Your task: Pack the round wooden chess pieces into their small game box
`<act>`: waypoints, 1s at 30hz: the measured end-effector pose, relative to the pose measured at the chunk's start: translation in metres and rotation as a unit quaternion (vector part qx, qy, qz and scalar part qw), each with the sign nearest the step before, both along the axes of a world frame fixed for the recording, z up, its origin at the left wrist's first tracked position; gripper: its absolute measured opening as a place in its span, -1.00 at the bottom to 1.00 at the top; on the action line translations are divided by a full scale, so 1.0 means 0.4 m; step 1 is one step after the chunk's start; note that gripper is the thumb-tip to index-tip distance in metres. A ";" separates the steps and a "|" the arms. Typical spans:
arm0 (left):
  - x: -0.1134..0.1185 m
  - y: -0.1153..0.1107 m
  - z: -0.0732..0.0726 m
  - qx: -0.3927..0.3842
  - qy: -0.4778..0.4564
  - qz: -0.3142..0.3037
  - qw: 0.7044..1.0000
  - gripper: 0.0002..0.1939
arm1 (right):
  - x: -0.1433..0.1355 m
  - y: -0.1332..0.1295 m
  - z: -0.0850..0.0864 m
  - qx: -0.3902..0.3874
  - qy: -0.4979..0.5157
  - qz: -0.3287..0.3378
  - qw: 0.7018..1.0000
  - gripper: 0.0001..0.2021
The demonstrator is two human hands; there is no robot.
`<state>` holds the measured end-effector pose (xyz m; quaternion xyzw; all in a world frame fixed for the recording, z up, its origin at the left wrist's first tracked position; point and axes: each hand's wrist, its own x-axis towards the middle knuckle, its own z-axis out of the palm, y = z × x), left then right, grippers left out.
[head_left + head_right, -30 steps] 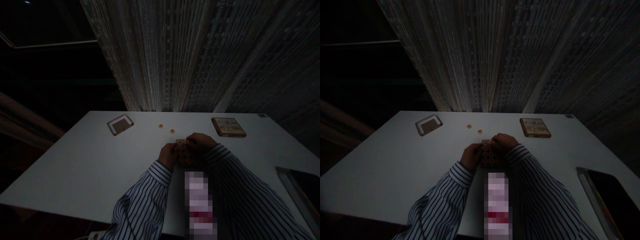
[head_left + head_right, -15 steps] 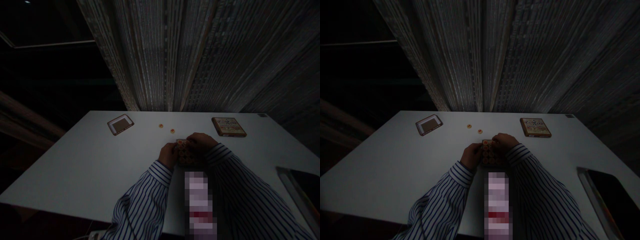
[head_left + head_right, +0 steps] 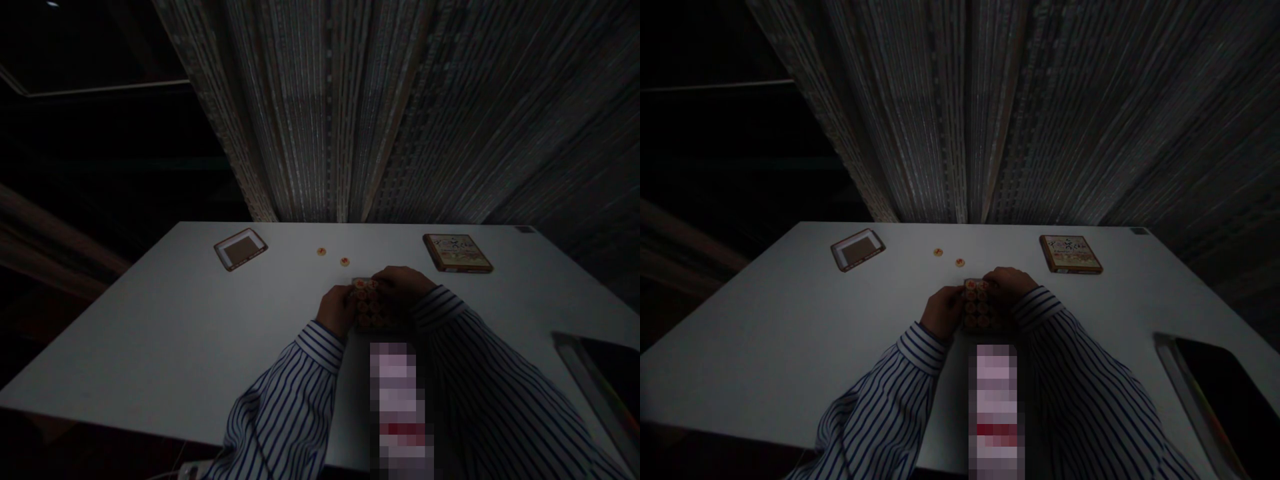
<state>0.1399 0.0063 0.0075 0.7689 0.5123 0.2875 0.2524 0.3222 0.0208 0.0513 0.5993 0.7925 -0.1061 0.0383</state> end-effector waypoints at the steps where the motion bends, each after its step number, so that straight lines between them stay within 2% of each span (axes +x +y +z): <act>1: 0.000 0.000 0.000 0.000 0.001 0.000 1.000 -0.71 | -0.001 0.001 -0.001 -0.002 0.000 0.000 1.000 -0.65; 14: 0.002 -0.004 0.009 -0.020 -0.001 0.002 1.000 -0.70 | -0.017 -0.005 0.012 -0.003 -0.011 -0.001 1.000 -0.68; 30: 0.001 -0.003 0.005 -0.012 0.004 0.001 1.000 -0.69 | -0.009 -0.005 0.004 0.006 0.002 0.006 1.000 -0.66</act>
